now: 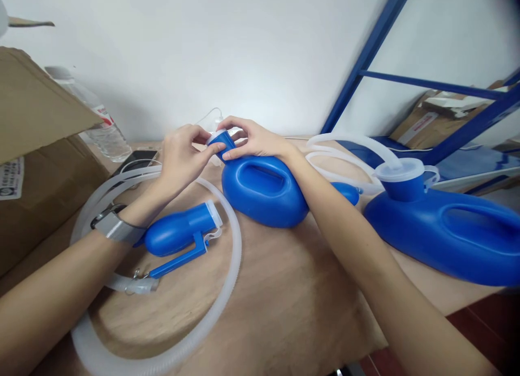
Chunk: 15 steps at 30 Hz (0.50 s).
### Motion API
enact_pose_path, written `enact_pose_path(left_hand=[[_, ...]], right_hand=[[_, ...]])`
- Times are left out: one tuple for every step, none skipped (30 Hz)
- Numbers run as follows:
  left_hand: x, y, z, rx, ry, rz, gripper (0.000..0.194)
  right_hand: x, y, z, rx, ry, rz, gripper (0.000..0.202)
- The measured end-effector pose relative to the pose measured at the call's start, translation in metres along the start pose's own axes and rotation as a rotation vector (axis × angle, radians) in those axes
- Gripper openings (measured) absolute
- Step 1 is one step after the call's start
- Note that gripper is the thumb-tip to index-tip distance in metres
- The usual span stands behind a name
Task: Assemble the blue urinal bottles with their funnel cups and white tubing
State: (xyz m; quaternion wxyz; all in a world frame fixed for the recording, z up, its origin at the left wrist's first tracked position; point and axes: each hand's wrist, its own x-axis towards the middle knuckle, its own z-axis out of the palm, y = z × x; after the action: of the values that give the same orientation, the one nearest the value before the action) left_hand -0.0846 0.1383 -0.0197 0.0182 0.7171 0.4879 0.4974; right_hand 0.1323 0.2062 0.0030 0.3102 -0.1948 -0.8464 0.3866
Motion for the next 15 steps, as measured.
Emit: enact_pose_path(left_hand=[[0.000,0.000,0.000,0.007,0.007,-0.001,0.027],[-0.001,0.000,0.000,0.014,0.012,0.000,0.027],[-0.002,0.000,0.001,0.020,0.017,0.001,0.028],[-0.002,0.000,0.001,0.024,0.022,0.000,0.029],[-0.003,0.000,0.001,0.024,0.025,-0.002,0.030],[-0.003,0.000,0.002,0.022,0.027,-0.005,0.030],[-0.003,0.000,0.002,0.020,0.027,-0.009,0.031],[-0.004,0.000,0.002,0.019,0.026,-0.015,0.030],[-0.003,0.001,0.002,0.020,0.026,-0.024,0.029],[-0.003,0.001,0.003,0.022,0.027,-0.033,0.029],[-0.003,0.002,0.003,0.023,0.028,-0.043,0.028],[-0.002,0.002,0.003,0.020,0.028,-0.053,0.027],[-0.002,0.002,0.003,0.011,0.026,-0.061,0.026],[-0.002,0.003,0.004,-0.003,0.024,-0.067,0.026],[-0.002,0.003,0.004,-0.018,0.024,-0.074,0.025]], right_hand=[[0.001,0.000,0.000,-0.014,0.002,-0.001,0.060],[0.002,0.000,0.001,-0.031,0.005,-0.001,0.057],[0.002,-0.001,0.001,-0.047,0.009,0.002,0.052],[0.003,-0.001,0.001,-0.056,0.014,0.008,0.048],[0.004,-0.002,0.002,-0.057,0.019,0.015,0.046],[0.005,-0.003,0.002,-0.055,0.024,0.023,0.046],[0.007,-0.004,0.003,-0.053,0.027,0.032,0.047],[0.008,-0.005,0.003,-0.057,0.030,0.038,0.049],[0.009,-0.006,0.003,-0.068,0.032,0.040,0.049],[0.010,-0.006,0.003,-0.084,0.032,0.037,0.049],[0.012,-0.007,0.003,-0.100,0.032,0.032,0.049],[0.013,-0.007,0.003,-0.113,0.033,0.027,0.048],[0.014,-0.007,0.003,-0.123,0.035,0.025,0.046],[0.015,-0.007,0.003,-0.130,0.038,0.027,0.045],[0.016,-0.007,0.003,-0.135,0.039,0.030,0.044]])
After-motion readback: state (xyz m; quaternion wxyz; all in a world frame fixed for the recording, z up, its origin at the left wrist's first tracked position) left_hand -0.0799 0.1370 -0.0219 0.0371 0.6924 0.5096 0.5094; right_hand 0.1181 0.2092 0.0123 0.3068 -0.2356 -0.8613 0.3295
